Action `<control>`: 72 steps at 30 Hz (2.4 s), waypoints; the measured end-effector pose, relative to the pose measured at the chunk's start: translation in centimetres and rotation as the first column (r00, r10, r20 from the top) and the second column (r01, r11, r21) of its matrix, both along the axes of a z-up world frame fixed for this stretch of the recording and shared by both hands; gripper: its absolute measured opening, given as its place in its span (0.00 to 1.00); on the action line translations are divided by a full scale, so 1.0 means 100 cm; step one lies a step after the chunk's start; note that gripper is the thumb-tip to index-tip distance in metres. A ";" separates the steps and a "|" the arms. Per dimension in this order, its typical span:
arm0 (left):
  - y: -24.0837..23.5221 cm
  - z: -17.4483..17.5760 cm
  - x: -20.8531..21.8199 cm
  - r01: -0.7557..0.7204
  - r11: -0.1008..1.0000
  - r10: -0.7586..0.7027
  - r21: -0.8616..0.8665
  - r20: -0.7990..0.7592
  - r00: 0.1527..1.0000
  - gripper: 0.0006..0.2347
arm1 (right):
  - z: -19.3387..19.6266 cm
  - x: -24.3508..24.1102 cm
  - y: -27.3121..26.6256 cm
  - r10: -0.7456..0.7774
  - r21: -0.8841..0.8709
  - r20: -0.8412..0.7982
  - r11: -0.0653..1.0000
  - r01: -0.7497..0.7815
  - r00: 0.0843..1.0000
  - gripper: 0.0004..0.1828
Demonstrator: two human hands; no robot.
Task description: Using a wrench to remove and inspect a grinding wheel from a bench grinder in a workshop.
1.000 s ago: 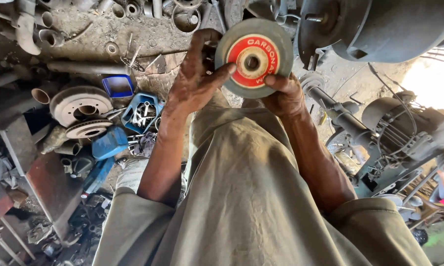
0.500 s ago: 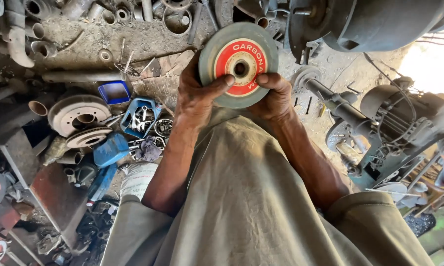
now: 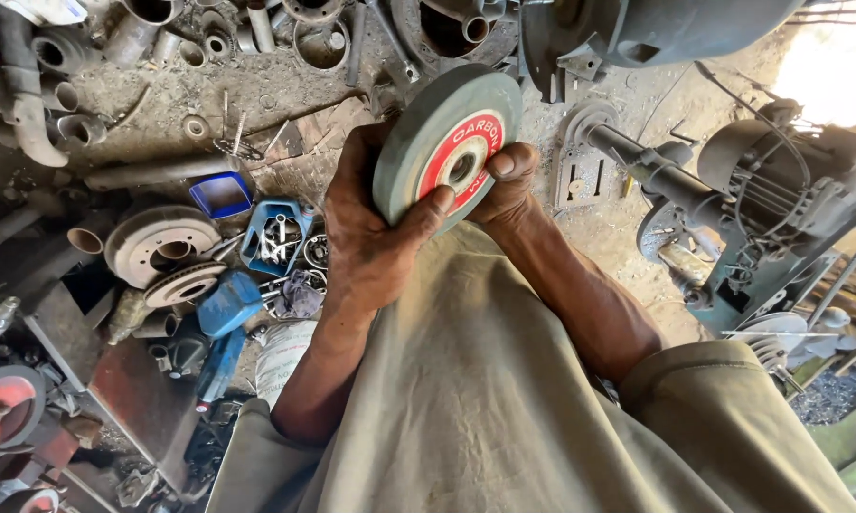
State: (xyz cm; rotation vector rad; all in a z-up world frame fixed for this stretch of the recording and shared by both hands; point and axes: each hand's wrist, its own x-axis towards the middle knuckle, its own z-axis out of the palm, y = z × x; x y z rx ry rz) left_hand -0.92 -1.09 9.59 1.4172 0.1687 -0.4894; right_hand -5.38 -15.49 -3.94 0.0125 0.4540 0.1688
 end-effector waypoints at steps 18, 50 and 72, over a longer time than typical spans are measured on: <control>-0.002 -0.045 0.007 -0.064 0.882 -0.061 0.467 0.248 0.967 0.23 | 0.081 0.040 -0.028 0.397 -0.919 -0.197 0.244 -0.310 0.896 0.14; -0.009 -0.110 -0.003 -0.050 0.897 -0.088 0.440 0.286 0.954 0.28 | 0.050 0.024 -0.026 0.313 -0.984 -0.156 0.030 -0.174 0.937 0.28; 0.006 -0.005 0.022 -0.147 0.989 0.146 -0.008 0.166 0.975 0.21 | 0.127 0.049 -0.057 0.383 -0.967 -0.206 -0.220 -0.127 0.901 0.22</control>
